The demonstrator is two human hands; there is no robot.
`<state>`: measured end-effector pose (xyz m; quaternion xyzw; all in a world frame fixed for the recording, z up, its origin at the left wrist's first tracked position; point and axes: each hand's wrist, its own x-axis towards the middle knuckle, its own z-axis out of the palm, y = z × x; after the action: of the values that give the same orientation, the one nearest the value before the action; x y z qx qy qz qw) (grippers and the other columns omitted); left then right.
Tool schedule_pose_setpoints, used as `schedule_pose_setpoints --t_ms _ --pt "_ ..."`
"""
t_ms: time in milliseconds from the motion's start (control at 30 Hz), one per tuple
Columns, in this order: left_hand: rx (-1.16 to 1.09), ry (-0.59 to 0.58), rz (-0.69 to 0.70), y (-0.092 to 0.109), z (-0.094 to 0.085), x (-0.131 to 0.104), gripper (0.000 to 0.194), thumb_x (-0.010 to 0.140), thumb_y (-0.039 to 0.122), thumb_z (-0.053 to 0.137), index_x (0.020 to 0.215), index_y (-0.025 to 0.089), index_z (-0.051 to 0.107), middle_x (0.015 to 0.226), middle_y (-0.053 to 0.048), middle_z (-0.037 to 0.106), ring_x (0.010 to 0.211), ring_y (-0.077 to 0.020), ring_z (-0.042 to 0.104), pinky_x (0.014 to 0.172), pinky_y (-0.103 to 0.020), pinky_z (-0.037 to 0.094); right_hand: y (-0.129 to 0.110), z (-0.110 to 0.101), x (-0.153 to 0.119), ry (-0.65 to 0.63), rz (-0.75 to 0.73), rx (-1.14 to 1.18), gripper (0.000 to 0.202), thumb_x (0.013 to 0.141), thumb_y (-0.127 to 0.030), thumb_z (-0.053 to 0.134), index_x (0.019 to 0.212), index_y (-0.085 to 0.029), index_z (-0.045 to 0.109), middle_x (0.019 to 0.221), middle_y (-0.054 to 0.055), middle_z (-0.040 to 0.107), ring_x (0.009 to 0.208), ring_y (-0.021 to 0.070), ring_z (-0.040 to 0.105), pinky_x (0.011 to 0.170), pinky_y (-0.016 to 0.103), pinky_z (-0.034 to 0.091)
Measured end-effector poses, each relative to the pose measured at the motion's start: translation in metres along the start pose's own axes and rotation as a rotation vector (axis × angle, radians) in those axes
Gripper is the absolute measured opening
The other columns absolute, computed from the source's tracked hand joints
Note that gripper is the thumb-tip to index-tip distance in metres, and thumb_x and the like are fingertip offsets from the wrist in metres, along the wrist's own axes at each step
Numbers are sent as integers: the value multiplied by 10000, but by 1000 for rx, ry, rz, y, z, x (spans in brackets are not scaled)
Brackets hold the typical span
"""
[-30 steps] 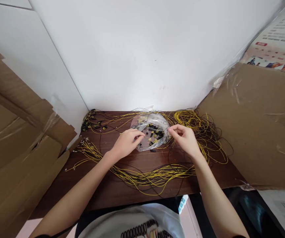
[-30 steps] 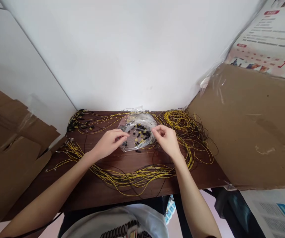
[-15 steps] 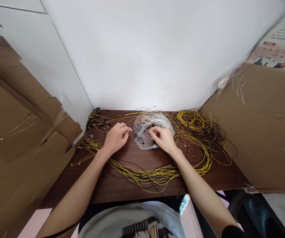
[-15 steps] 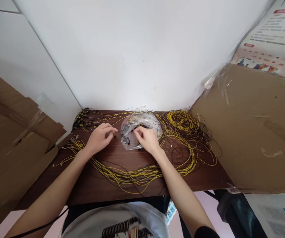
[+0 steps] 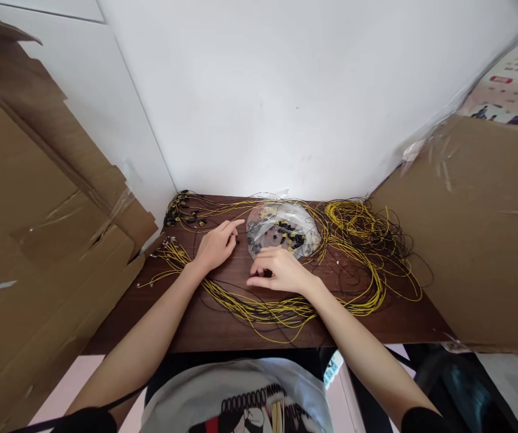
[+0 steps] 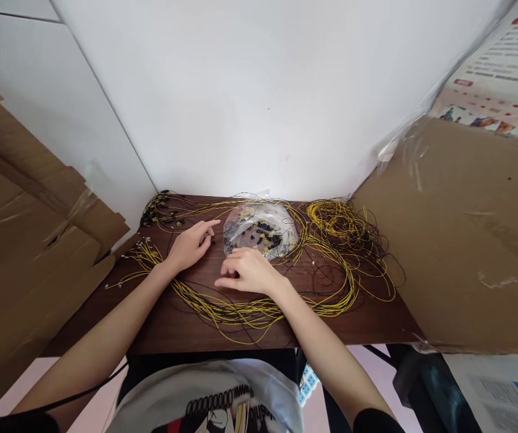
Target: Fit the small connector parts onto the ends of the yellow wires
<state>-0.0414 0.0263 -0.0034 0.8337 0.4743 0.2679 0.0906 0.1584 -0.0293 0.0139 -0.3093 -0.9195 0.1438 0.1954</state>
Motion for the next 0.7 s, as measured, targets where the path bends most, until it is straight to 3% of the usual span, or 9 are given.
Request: schedule_pose_setpoints --t_ms 133,367,700 --pt "9 -15 -1 0 2 -1 434 842 169 392 1263 247 464 970 -14 591 733 -143 543 635 -251 421 -9 3 2 -94 -14 -48 228 800 -395 647 806 -167 645 756 19 614 722 148 542 675 245 367" --pt "36 -22 8 2 1 -1 425 846 173 389 1256 249 474 965 -15 593 754 -150 551 638 -254 421 -16 4 1 -122 101 -207 129 862 -232 567 788 -164 649 780 35 610 738 152 570 631 245 342" --pt "-14 22 6 -1 -1 0 344 858 177 385 1154 224 553 993 -24 591 739 -139 553 644 -245 418 -26 8 5 -139 166 -252 82 788 -124 525 747 -138 595 772 56 610 723 168 571 638 248 358"
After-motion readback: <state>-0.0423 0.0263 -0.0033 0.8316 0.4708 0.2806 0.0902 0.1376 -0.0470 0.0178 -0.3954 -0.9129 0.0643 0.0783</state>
